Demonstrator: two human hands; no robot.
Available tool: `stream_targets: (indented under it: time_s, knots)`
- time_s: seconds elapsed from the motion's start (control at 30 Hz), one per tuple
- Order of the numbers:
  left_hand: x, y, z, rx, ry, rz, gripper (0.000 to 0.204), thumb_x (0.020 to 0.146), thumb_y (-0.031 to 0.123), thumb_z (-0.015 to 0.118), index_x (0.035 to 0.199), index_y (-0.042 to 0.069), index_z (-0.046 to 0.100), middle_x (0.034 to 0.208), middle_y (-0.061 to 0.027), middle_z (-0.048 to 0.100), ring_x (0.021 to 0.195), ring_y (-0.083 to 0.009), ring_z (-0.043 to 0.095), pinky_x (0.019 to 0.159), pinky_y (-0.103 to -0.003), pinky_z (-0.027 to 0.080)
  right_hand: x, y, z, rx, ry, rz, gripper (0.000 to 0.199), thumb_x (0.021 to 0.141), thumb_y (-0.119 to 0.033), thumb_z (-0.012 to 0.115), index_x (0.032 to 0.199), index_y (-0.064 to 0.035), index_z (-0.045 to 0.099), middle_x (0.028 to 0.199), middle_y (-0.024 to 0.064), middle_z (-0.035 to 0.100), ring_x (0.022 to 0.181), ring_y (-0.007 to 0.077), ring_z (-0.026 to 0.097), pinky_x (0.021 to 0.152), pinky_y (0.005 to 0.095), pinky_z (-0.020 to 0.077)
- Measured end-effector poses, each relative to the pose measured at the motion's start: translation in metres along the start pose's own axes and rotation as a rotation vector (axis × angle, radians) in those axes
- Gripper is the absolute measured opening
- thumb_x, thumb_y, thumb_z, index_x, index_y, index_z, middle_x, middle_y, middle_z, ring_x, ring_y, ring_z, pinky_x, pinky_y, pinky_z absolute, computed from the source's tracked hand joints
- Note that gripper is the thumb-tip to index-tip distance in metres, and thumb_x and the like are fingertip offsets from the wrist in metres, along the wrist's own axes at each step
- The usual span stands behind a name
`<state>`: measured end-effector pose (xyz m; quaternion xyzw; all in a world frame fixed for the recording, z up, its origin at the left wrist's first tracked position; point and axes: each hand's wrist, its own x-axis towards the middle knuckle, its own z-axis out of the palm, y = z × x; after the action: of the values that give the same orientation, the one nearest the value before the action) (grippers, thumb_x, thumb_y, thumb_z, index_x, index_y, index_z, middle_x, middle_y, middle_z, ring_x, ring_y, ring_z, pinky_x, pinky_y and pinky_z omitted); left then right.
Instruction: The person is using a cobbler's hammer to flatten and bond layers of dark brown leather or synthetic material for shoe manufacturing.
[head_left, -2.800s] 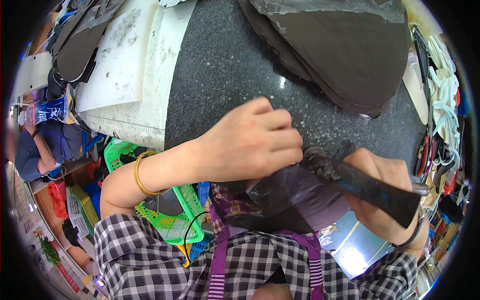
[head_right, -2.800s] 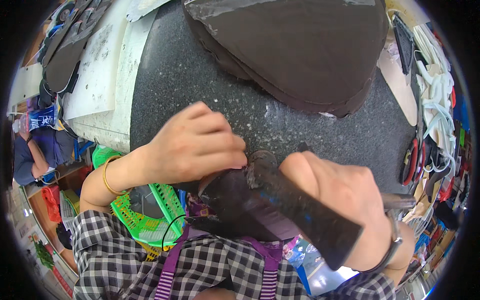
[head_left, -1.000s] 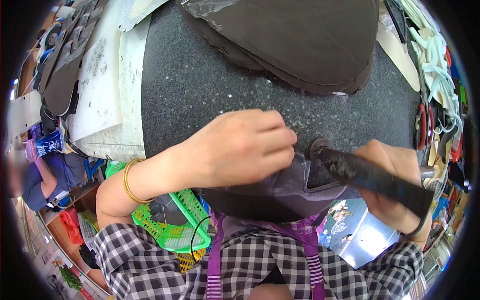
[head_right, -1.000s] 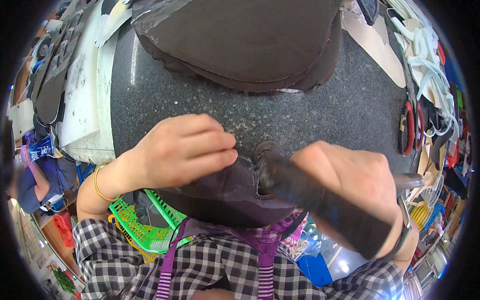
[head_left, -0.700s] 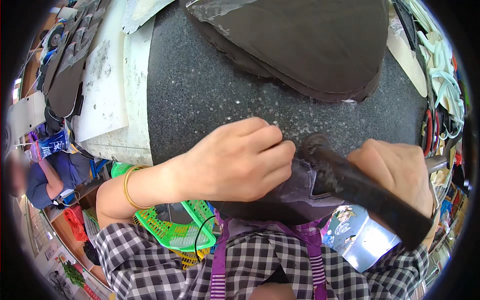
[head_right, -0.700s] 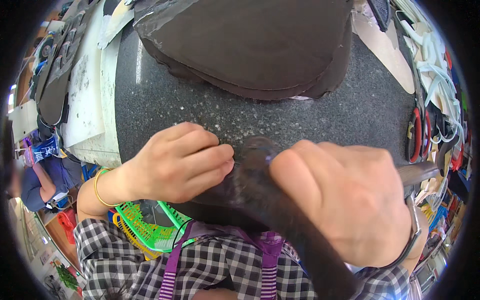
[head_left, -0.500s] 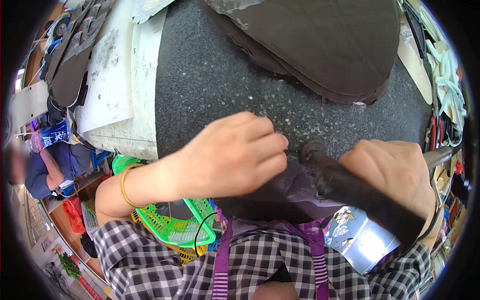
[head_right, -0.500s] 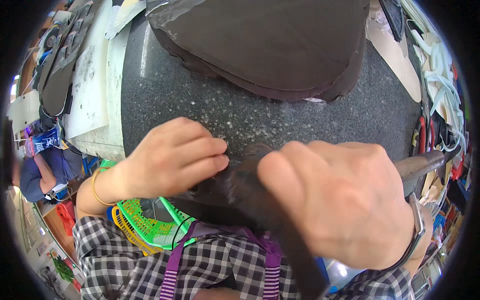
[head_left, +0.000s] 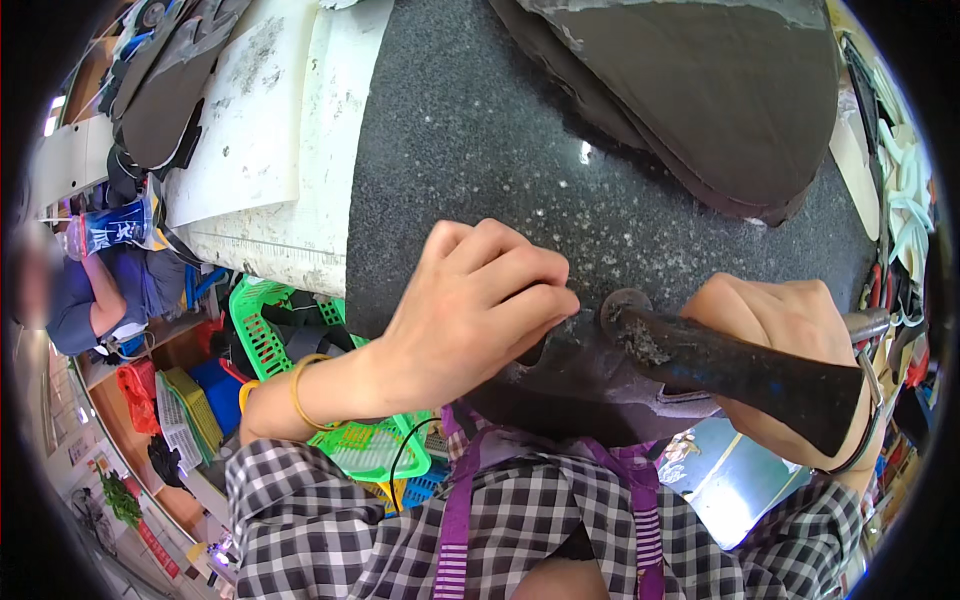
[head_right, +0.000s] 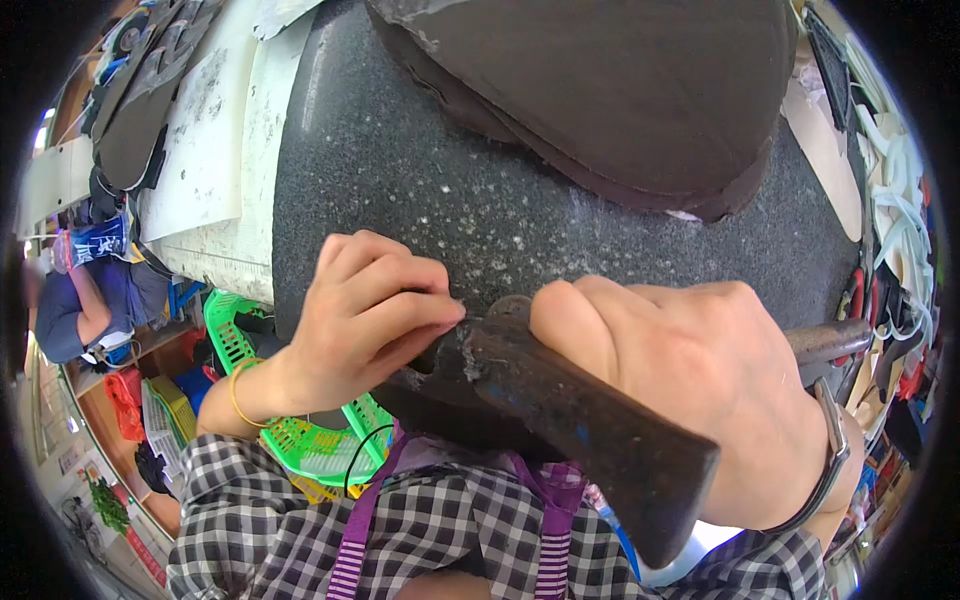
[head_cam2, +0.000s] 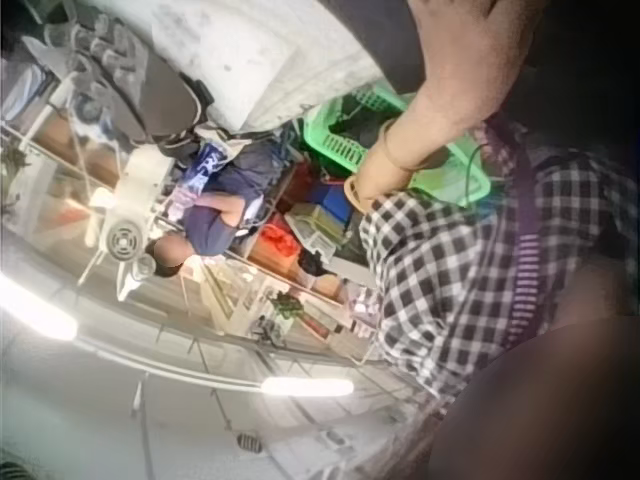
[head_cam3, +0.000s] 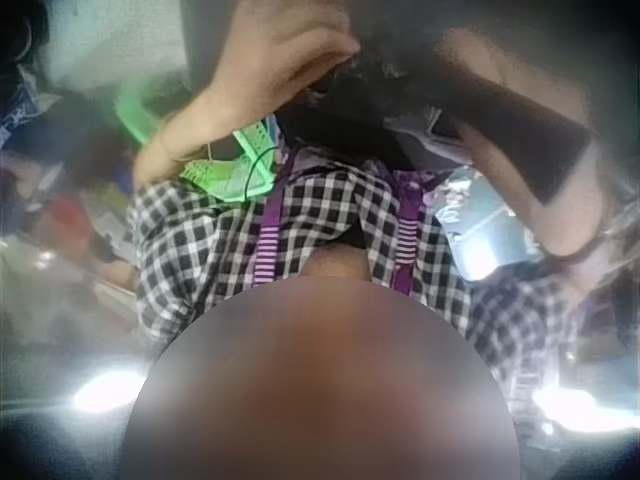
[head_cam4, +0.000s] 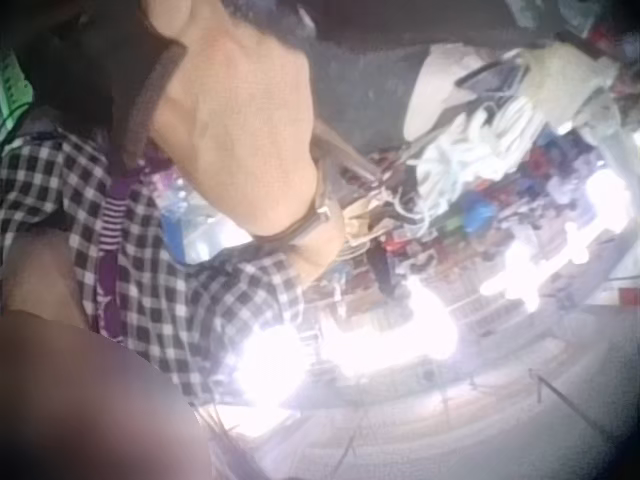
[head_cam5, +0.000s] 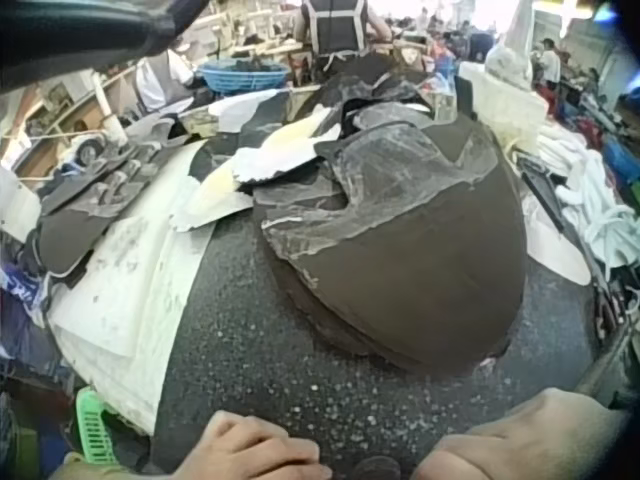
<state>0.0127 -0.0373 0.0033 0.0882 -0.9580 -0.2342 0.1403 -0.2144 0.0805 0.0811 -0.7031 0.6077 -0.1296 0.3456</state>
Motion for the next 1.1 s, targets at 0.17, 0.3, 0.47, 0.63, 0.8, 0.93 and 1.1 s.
stream_targets:
  time_s: [0.17, 0.3, 0.47, 0.63, 0.8, 0.93, 1.1]
  knots:
    - [-0.006, 0.008, 0.006, 0.077, 0.106, 0.094, 0.029, 0.060, 0.013, 0.070, 0.089, 0.011, 0.067, 0.095, -0.0005, 0.063, 0.085, -0.0215, 0.058, 0.072, -0.035, 0.043, 0.007, -0.006, -0.001, -0.116, 0.223, 0.018, 0.014, 0.075, -0.012, 0.067, 0.082, -0.0049, 0.057, 0.070, 0.0104, 0.057, 0.063, 0.0305, 0.059, 0.058, 0.0383, 0.0437]
    - [-0.006, 0.018, 0.008, 0.230, 0.079, 0.137, 0.018, 0.061, 0.016, 0.065, 0.076, 0.006, 0.061, 0.096, -0.0082, 0.064, 0.084, -0.0240, 0.060, 0.069, -0.035, 0.047, 0.010, -0.006, 0.015, -0.137, 0.082, -0.053, 0.018, 0.074, -0.020, 0.066, 0.079, -0.0057, 0.055, 0.069, 0.0080, 0.054, 0.060, 0.0281, 0.059, 0.055, 0.0391, 0.0435]
    - [0.006, 0.033, -0.009, 0.187, -0.148, 0.094, 0.019, 0.060, 0.013, 0.063, 0.075, 0.001, 0.059, 0.096, -0.0105, 0.063, 0.080, -0.0241, 0.058, 0.067, -0.038, 0.045, 0.011, -0.016, 0.008, -0.218, 0.074, -0.040, 0.017, 0.075, -0.017, 0.066, 0.077, -0.0044, 0.054, 0.067, 0.0100, 0.053, 0.060, 0.0301, 0.059, 0.054, 0.0403, 0.0443]
    - [-0.005, 0.033, 0.009, 0.154, 0.023, -0.080, 0.029, 0.067, 0.011, 0.070, 0.095, 0.004, 0.065, 0.094, -0.0045, 0.061, 0.080, -0.0212, 0.057, 0.073, -0.036, 0.038, 0.010, -0.010, 0.014, -0.031, 0.092, 0.012, 0.018, 0.076, -0.014, 0.067, 0.077, -0.0023, 0.054, 0.067, 0.0120, 0.054, 0.060, 0.0316, 0.060, 0.053, 0.0401, 0.0455]
    - [-0.024, 0.032, 0.014, 0.158, 0.181, -0.219, 0.034, 0.067, 0.014, 0.078, 0.100, 0.010, 0.069, 0.094, -0.0005, 0.062, 0.083, -0.0198, 0.057, 0.075, -0.036, 0.036, 0.008, -0.013, 0.010, -0.001, 0.102, 0.007, 0.017, 0.075, -0.013, 0.066, 0.078, -0.0024, 0.053, 0.067, 0.0119, 0.054, 0.061, 0.0317, 0.060, 0.054, 0.0397, 0.0453]
    - [-0.026, 0.024, 0.026, 0.025, 0.259, -0.137, 0.025, 0.066, 0.013, 0.077, 0.089, 0.009, 0.069, 0.087, 0.0000, 0.063, 0.081, -0.0191, 0.058, 0.075, -0.035, 0.036, 0.003, -0.014, 0.014, -0.104, 0.092, 0.041, 0.016, 0.074, -0.011, 0.065, 0.080, -0.0026, 0.054, 0.069, 0.0121, 0.055, 0.063, 0.0320, 0.060, 0.056, 0.0394, 0.0457]
    - [-0.031, 0.029, 0.022, 0.275, 0.255, -0.017, 0.020, 0.070, 0.013, 0.067, 0.088, 0.005, 0.070, 0.088, 0.0004, 0.062, 0.081, -0.0151, 0.060, 0.070, -0.032, 0.034, 0.016, -0.005, 0.007, -0.009, 0.097, -0.063, 0.014, 0.073, -0.010, 0.066, 0.081, -0.0048, 0.055, 0.072, 0.0125, 0.056, 0.064, 0.0324, 0.060, 0.058, 0.0404, 0.0460]
